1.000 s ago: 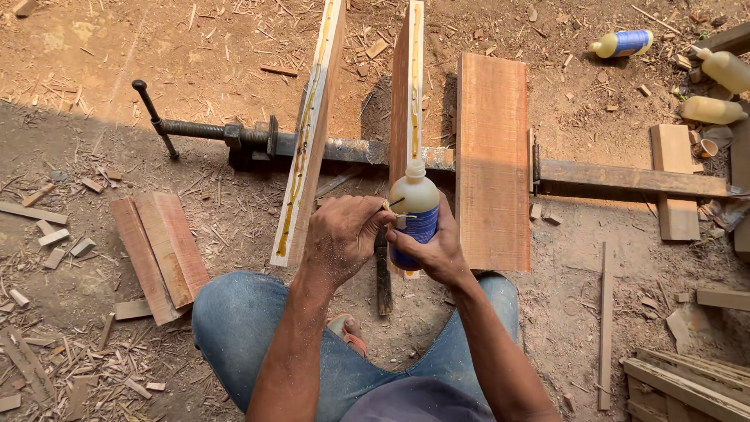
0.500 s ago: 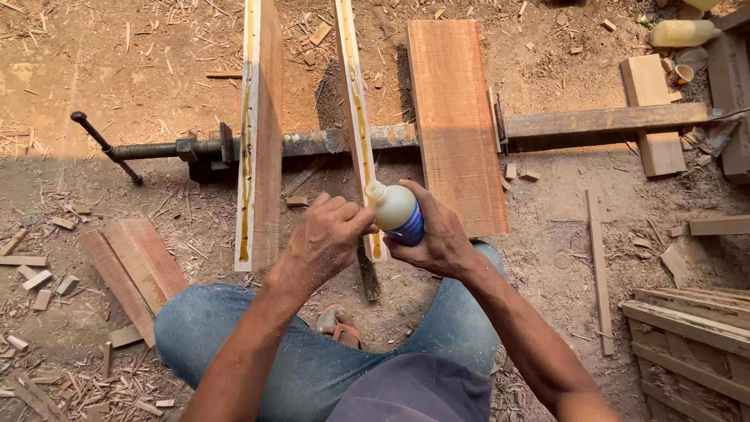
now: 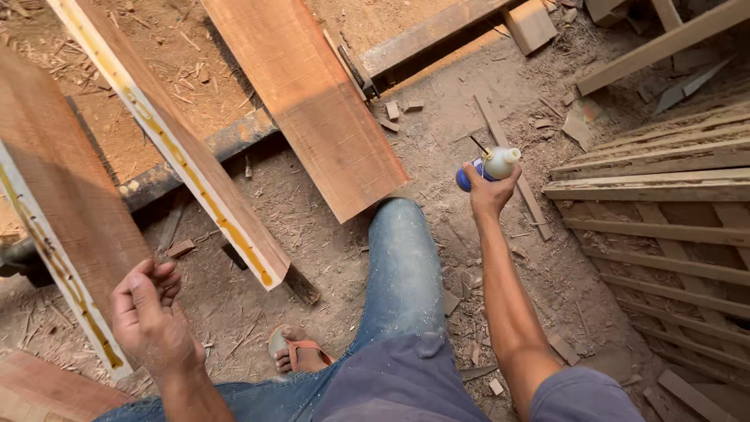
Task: The person arranges several wooden planks on a metal frame, applies glue to the edges, and joins them together. The person then uses a screw clamp to press the planks together and adjusts the alignment.
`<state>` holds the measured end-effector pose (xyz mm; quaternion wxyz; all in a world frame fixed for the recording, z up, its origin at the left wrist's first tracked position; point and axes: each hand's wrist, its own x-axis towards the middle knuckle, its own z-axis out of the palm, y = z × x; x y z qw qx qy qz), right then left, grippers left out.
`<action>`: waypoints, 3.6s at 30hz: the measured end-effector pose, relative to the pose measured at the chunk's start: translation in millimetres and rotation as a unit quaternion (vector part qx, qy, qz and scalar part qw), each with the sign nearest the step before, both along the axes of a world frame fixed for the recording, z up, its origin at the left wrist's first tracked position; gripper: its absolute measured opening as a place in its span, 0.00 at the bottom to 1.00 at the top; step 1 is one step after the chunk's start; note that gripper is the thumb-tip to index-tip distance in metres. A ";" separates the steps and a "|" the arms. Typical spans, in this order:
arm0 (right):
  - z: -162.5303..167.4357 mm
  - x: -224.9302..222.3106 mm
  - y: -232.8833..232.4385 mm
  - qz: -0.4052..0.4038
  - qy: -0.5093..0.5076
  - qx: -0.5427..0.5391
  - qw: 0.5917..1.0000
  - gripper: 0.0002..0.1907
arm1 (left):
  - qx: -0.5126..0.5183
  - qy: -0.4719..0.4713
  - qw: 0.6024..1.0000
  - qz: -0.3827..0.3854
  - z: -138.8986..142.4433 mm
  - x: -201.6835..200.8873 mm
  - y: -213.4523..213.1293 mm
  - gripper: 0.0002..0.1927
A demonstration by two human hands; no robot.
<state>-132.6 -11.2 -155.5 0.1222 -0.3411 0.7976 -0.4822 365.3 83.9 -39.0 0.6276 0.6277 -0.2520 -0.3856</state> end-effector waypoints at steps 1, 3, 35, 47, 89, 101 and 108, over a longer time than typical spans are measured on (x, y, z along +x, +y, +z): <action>-13.9 -25.5 -0.2 -0.047 -0.006 0.000 0.999 0.45 | 0.027 0.042 0.999 0.008 -12.1 -3.2 -0.4 0.16; -35.9 -68.7 -5.9 -0.128 -0.022 -0.001 0.992 0.49 | 0.083 0.116 0.989 0.037 -32.7 -13.0 -6.8 0.16; -39.1 96.5 31.8 0.342 0.181 0.187 0.903 0.31 | 0.109 0.283 0.953 0.003 -193.4 -51.6 -161.7 0.43; -55.0 88.6 32.8 0.329 0.168 0.238 0.898 0.31 | 0.410 -0.098 0.907 -0.025 -197.4 -22.3 -172.0 0.53; -55.7 79.7 30.3 0.332 0.125 0.284 0.891 0.27 | 0.360 -0.243 0.901 -0.006 -192.8 -52.6 -174.7 0.43; -57.9 81.9 30.3 0.318 0.122 0.306 0.889 0.26 | 0.388 -0.127 0.913 -0.015 -160.5 -66.8 -122.5 0.38; -61.6 79.6 31.2 0.321 0.132 0.295 0.890 0.27 | 0.305 -0.077 0.949 0.036 -163.5 -33.9 -146.1 0.36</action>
